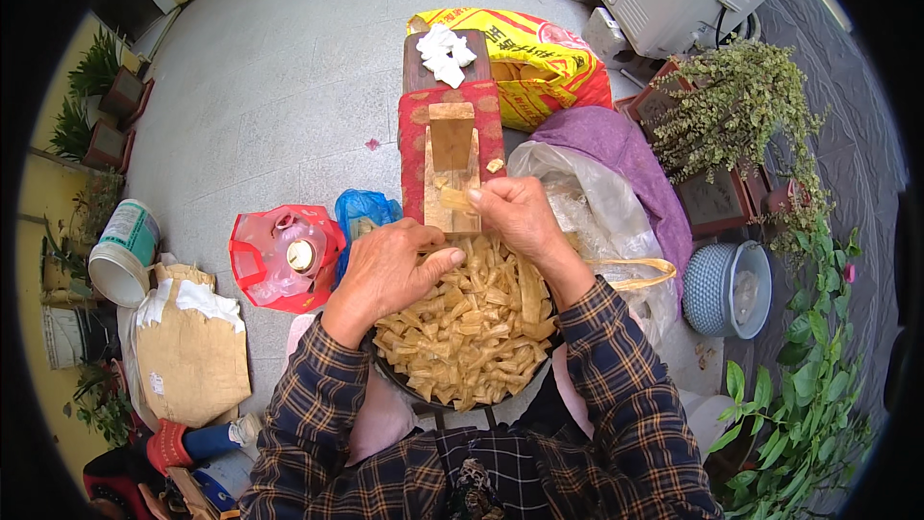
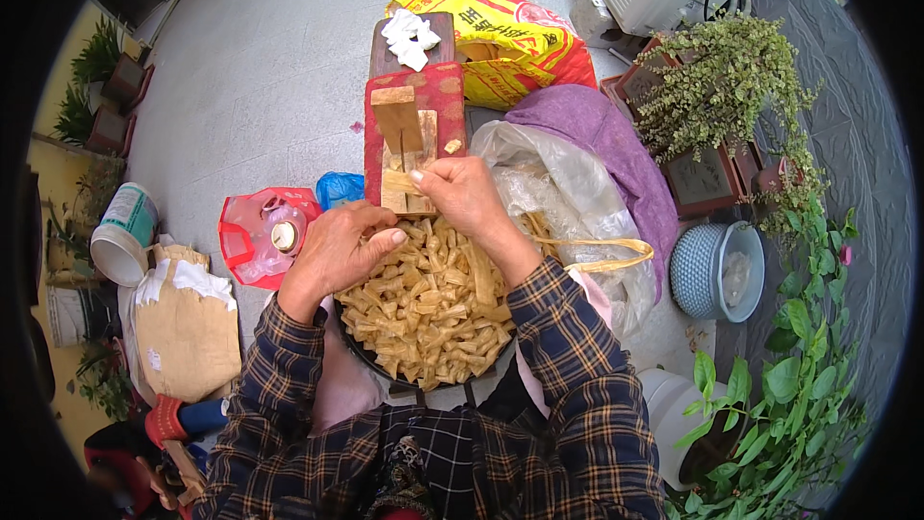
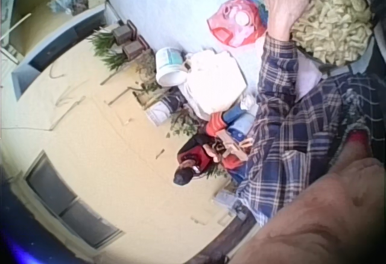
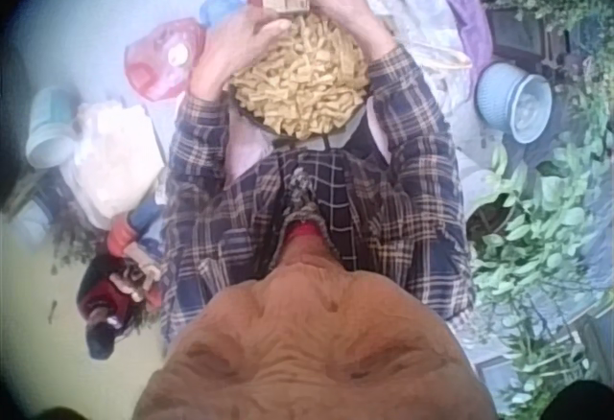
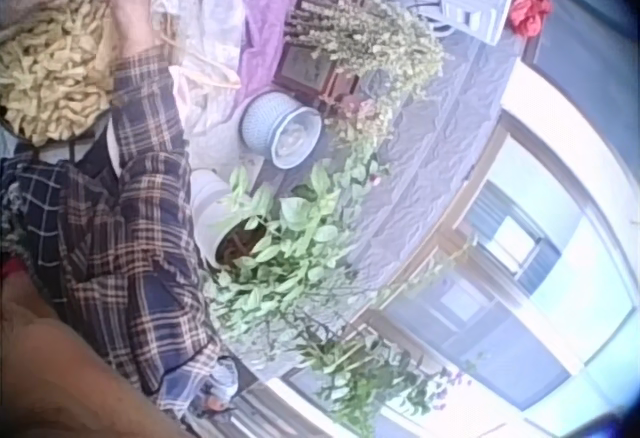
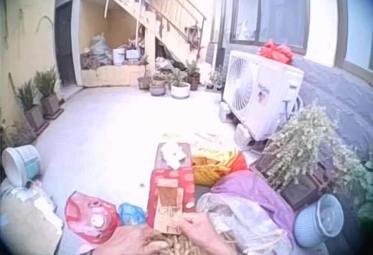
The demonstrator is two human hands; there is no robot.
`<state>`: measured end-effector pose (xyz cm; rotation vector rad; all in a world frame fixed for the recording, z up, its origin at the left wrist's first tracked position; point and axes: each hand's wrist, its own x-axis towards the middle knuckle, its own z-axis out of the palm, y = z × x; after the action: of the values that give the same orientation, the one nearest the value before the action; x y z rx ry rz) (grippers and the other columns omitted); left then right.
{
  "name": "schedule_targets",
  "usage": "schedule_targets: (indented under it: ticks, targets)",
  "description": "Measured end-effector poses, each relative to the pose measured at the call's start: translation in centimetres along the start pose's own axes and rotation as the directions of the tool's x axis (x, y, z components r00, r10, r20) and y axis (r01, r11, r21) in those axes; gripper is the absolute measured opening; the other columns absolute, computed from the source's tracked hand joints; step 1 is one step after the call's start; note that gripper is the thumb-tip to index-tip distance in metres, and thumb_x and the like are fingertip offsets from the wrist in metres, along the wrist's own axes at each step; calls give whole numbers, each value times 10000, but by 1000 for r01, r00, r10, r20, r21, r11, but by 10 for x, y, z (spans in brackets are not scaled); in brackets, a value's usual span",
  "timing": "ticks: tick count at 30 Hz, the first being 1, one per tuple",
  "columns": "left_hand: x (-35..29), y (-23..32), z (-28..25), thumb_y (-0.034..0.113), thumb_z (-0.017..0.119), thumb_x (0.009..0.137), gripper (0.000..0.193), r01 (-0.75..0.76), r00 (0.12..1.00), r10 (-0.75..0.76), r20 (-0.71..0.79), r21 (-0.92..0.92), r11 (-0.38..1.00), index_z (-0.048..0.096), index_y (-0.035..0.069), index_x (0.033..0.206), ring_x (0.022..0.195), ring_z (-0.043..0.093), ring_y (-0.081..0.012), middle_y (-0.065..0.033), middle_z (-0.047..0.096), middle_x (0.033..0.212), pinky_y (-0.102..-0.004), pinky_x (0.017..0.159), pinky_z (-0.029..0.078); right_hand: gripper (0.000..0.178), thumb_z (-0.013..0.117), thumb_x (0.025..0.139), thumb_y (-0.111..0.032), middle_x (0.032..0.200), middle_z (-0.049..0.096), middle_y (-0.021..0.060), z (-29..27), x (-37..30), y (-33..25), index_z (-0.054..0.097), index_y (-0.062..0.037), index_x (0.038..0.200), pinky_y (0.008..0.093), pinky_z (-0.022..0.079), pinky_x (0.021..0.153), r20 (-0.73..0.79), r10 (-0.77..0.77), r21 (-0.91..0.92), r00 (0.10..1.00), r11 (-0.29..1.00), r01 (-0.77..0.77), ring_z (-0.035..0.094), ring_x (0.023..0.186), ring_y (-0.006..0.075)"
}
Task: The person tears dried vegetable strips by hand into smaller pieces and places them into a large pot. The person then pours the contents into a sack and shakes the pot to empty it.
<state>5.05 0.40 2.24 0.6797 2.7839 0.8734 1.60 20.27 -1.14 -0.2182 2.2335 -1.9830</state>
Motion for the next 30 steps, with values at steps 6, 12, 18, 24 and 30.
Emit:
schedule_targets:
  ticks: [6, 12, 18, 24, 30]
  targets:
    - [-4, 21, 21, 403, 286, 981, 421, -66, 953, -281, -117, -980, 185, 505, 44, 960, 811, 590, -184, -47, 541, 731, -336, 784, 476, 236, 517, 916, -242, 584, 461, -33, 46, -34, -23, 555, -14, 870, 172, 326, 391, 505, 170, 600, 846, 635, -486, 401, 436, 32]
    - [0, -3, -36, 380, 306, 986, 356, -423, 855, -400, -329, -889, -173, 397, 119, 763, 486, 269, -55, 49, 290, 571, -217, 470, 286, 230, 516, 916, -214, 596, 447, -37, 36, -43, -51, 555, 13, 926, 152, 279, 397, 591, 222, 343, 775, 801, -490, 354, 441, 16]
    - [-12, 2, -5, 420, 405, 945, 489, -526, 633, 40, -773, -392, 755, 597, -29, 970, 618, 536, -144, -109, 602, 786, -245, 553, 430, 246, 533, 885, -196, 577, 481, 11, 28, -48, -62, 536, 10, 1020, 223, 328, 399, 476, -40, 653, 878, 685, -323, 422, 420, 104]
    - [-10, 28, 28, 202, 457, 872, 364, -245, 921, -113, -374, -778, 579, 577, -8, 1144, 1194, 461, -295, -219, 390, 1342, -344, 971, 367, 134, 571, 817, -110, 671, 556, 192, 43, -50, -43, 506, -18, 890, 417, 433, 512, 74, -359, -371, 931, 856, 360, 573, 623, 375]
    - [-2, 15, 20, -45, 528, 635, 144, 36, 940, -258, -222, -688, 725, 551, -23, 775, 1000, 543, -228, -188, 479, 1178, -318, 838, 437, 214, 501, 876, -204, 513, 405, 15, 37, -45, -31, 479, -30, 754, 292, 311, 396, 127, 137, 247, 982, 955, -165, 401, 415, 139]
